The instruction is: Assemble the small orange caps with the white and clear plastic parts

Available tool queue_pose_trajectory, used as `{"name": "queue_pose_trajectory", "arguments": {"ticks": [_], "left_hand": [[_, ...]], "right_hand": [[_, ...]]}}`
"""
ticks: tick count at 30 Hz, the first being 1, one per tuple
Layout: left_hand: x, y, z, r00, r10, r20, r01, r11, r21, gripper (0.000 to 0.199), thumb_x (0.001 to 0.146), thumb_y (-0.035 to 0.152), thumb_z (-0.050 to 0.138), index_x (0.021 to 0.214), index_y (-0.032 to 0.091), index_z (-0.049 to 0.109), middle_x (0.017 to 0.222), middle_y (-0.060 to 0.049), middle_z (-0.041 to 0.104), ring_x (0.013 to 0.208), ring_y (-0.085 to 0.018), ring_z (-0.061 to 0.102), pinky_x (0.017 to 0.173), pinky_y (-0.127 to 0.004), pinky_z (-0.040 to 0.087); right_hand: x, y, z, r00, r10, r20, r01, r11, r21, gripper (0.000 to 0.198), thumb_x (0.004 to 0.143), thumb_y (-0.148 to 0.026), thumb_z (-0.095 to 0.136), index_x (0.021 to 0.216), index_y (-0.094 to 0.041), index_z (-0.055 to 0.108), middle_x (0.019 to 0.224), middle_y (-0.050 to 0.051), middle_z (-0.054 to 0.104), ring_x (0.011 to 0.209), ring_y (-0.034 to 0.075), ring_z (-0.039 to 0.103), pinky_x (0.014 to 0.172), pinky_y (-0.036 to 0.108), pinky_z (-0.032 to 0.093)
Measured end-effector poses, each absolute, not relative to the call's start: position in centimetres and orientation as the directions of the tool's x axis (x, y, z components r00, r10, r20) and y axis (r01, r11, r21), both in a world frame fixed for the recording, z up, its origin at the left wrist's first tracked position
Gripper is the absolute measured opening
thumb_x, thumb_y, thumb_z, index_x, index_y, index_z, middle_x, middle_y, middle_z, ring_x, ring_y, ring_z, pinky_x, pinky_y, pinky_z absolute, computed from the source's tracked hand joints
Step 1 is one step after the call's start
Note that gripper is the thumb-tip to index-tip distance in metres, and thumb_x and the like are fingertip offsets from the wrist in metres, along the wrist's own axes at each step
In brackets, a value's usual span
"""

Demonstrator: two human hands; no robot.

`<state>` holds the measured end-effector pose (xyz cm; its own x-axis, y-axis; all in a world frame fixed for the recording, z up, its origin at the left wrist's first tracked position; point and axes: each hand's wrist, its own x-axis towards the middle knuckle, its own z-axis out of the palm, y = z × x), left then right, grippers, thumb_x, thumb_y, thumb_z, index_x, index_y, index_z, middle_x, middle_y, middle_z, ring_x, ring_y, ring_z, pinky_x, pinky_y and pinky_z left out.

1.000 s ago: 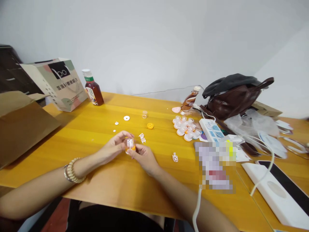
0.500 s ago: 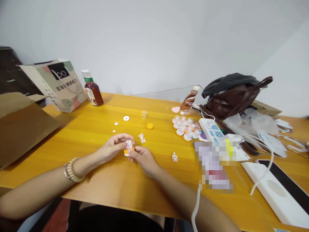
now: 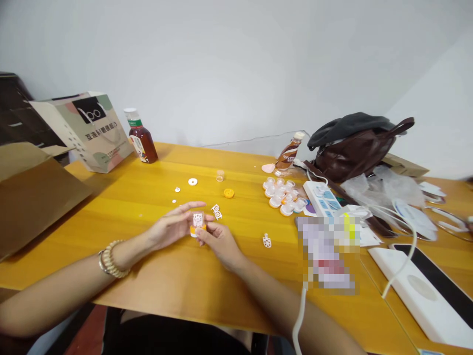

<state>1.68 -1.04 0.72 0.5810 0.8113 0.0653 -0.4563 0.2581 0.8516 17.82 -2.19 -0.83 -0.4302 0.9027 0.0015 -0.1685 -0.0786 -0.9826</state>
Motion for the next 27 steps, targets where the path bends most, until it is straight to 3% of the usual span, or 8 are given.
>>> {"name": "queue_pose_trajectory", "arguments": {"ticks": [2,5,9,14,22,27], "left_hand": [[1.7,-1.0,0.7,0.529,0.845,0.073,-0.473,0.223,0.852,0.041,0.078,0.042,0.059,0.112,0.019,0.048,0.115,-0.013,0.053,0.092,-0.023,0.057,0.071,-0.034,0.048],[1.8,-1.1,0.7,0.419,0.902,0.101,-0.470,0.121,0.874,0.040,0.074,0.030,0.066,0.109,0.019,0.049,0.102,-0.008,0.058,0.089,-0.019,0.058,0.071,-0.028,0.047],[1.8,-1.2,0.8,0.570,0.820,0.058,-0.480,0.276,0.833,0.044,0.081,0.039,0.056,0.119,0.022,0.043,0.111,-0.014,0.056,0.091,-0.026,0.059,0.068,-0.038,0.048],[1.8,-1.2,0.6,0.399,0.914,0.077,-0.378,0.087,0.922,0.028,0.074,0.028,0.067,0.097,0.015,0.058,0.092,-0.008,0.063,0.079,-0.015,0.059,0.070,-0.026,0.045],[1.9,-1.9,1.2,0.502,0.859,0.095,-0.414,0.142,0.899,0.026,0.074,0.029,0.066,0.094,0.013,0.062,0.093,-0.009,0.063,0.080,-0.016,0.059,0.070,-0.025,0.045],[1.7,-1.5,1.1,0.555,0.825,0.108,-0.415,0.163,0.895,0.029,0.076,0.034,0.064,0.097,0.015,0.060,0.093,-0.009,0.061,0.079,-0.017,0.058,0.070,-0.027,0.046]], "right_hand": [[17.8,-2.2,-0.8,-0.424,0.906,-0.001,-0.143,-0.068,-0.987,0.025,0.070,-0.040,0.065,0.063,-0.016,0.059,0.056,-0.003,0.052,0.054,0.009,0.043,0.055,0.023,0.034],[17.8,-2.3,-0.7,-0.427,0.904,-0.001,-0.140,-0.067,-0.988,0.025,0.070,-0.040,0.065,0.064,-0.017,0.059,0.057,-0.003,0.052,0.054,0.009,0.043,0.055,0.023,0.034],[17.8,-2.3,-0.6,-0.435,0.900,0.009,-0.153,-0.064,-0.986,0.026,0.070,-0.042,0.064,0.065,-0.017,0.059,0.058,-0.003,0.051,0.054,0.009,0.043,0.055,0.023,0.034],[18.0,-2.2,-0.6,-0.453,0.892,-0.011,-0.102,-0.064,-0.993,0.025,0.068,-0.041,0.066,0.067,-0.017,0.061,0.059,-0.003,0.051,0.055,0.009,0.043,0.055,0.023,0.034],[18.0,-2.3,-2.0,-0.516,0.856,0.008,-0.230,-0.130,-0.965,0.034,0.066,-0.045,0.067,0.054,-0.017,0.052,0.052,-0.004,0.043,0.050,0.008,0.035,0.051,0.024,0.026],[17.8,-2.4,-1.8,-0.510,0.860,-0.008,-0.262,-0.165,-0.951,0.035,0.064,-0.046,0.068,0.055,-0.017,0.052,0.051,-0.004,0.044,0.050,0.008,0.035,0.051,0.024,0.026]]}}
